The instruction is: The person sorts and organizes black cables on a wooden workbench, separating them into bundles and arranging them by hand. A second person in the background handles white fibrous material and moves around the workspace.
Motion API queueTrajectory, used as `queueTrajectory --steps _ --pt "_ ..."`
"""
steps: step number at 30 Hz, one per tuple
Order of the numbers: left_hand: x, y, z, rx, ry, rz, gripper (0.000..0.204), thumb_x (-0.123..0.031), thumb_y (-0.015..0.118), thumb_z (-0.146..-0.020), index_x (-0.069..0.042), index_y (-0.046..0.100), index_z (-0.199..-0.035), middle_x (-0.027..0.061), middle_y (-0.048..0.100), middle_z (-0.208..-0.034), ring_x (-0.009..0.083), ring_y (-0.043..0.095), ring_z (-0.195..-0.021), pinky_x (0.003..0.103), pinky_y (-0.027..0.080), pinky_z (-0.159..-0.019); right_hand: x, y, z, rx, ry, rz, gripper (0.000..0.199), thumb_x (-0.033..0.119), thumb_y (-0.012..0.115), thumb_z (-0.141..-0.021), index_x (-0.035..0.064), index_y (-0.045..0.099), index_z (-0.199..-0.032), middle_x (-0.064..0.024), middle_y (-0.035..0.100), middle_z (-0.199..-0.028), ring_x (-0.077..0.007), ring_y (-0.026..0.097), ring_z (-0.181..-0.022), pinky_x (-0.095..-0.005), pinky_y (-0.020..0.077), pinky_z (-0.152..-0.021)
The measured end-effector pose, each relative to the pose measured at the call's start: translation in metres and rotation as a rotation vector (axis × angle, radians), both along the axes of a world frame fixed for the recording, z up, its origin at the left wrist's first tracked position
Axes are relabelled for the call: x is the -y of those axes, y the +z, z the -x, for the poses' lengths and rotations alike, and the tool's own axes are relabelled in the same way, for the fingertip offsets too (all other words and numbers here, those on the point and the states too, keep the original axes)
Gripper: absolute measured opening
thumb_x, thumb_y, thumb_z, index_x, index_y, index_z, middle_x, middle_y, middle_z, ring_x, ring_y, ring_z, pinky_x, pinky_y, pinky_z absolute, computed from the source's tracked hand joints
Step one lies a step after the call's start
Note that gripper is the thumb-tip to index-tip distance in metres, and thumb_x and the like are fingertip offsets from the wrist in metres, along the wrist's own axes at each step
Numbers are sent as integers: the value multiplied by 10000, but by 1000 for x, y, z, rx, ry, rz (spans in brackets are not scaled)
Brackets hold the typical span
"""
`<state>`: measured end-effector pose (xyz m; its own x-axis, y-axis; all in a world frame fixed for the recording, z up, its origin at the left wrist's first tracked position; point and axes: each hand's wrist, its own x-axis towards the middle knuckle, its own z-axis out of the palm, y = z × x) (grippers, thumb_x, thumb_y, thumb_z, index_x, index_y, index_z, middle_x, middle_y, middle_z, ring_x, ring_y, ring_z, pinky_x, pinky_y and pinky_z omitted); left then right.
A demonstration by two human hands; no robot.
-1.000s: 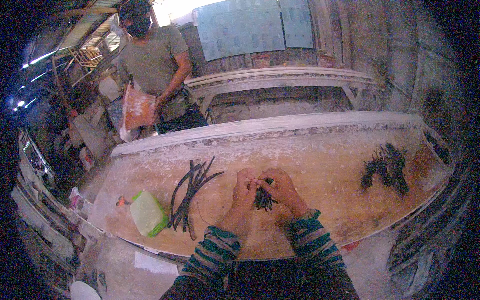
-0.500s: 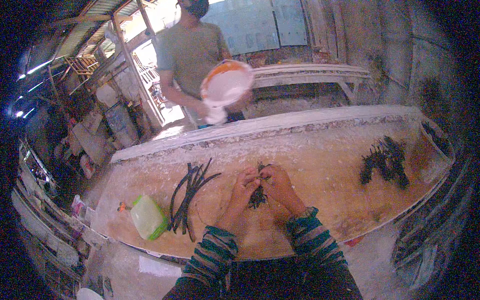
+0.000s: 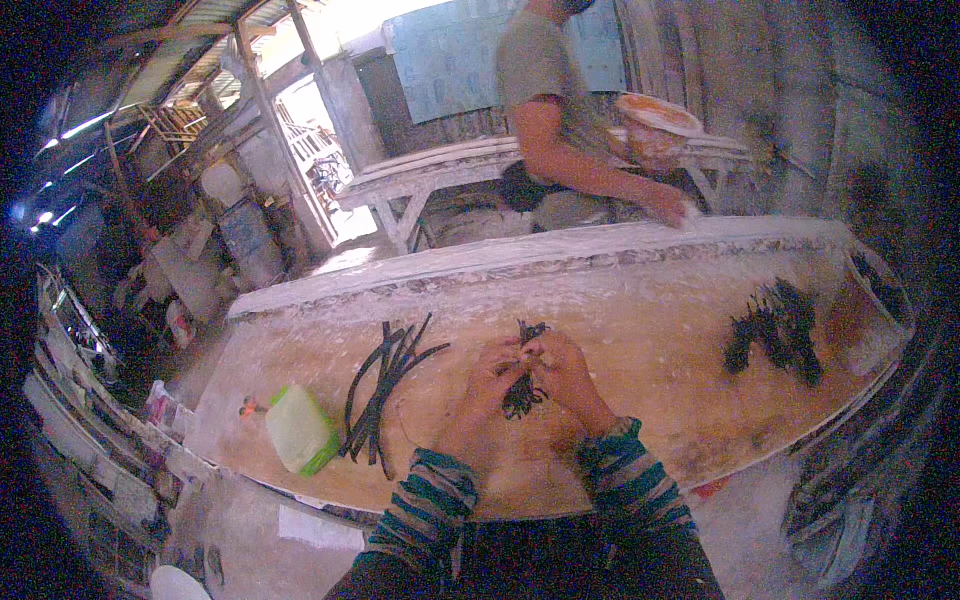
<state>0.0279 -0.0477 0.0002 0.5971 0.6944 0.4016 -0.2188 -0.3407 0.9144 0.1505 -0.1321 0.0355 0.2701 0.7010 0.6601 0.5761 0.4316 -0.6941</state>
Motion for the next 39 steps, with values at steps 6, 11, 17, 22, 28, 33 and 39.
queueTrajectory --steps 6,11,17,22,28,33,39 --pt "4 3 1 20 98 -231 101 -37 622 -754 -43 602 -853 112 461 -1130 171 549 -890 263 463 -702 -2 3 0 282 -123 -134 56 113 635 -687 93 587 -708 -56 555 -708 -246 517 -719 -383 339 -741" --pt "11 15 3 -80 194 -446 142 8 614 -716 -21 586 -853 111 486 -1111 173 572 -836 256 482 -648 3 4 6 478 -233 -158 100 144 631 -659 126 559 -725 -62 536 -724 -283 512 -760 -439 371 -745" --pt "18 11 -6 -82 250 -426 212 17 615 -695 -27 575 -899 102 495 -1125 208 566 -883 272 487 -658 7 5 15 504 -282 -177 86 139 613 -663 132 567 -736 -54 526 -721 -271 506 -768 -443 365 -761" --pt "7 -10 -11 -128 304 -441 258 -2 619 -679 -36 572 -930 97 514 -1067 235 567 -862 295 484 -662 10 9 23 544 -290 -208 119 70 620 -631 93 561 -732 -61 533 -707 -259 513 -745 -392 337 -760" --pt "13 3 2 -213 236 -514 222 -66 631 -710 -34 587 -926 98 532 -956 250 564 -846 302 480 -665 3 8 17 460 -269 -105 108 163 607 -696 83 599 -768 -100 549 -722 -307 516 -735 -434 374 -708" --pt "9 5 0 -127 154 -534 206 -95 633 -726 -24 603 -917 110 530 -947 241 565 -832 309 482 -654 2 1 -9 306 -284 63 112 137 638 -714 35 596 -733 -108 589 -707 -253 564 -662 -362 430 -641" --pt "3 3 13 -16 191 -125 195 -154 602 -783 -30 614 -933 103 534 -931 191 555 -799 282 463 -672 46 14 -47 94 -300 235 148 141 638 -741 1 590 -749 -102 589 -670 -167 562 -604 -286 440 -565"
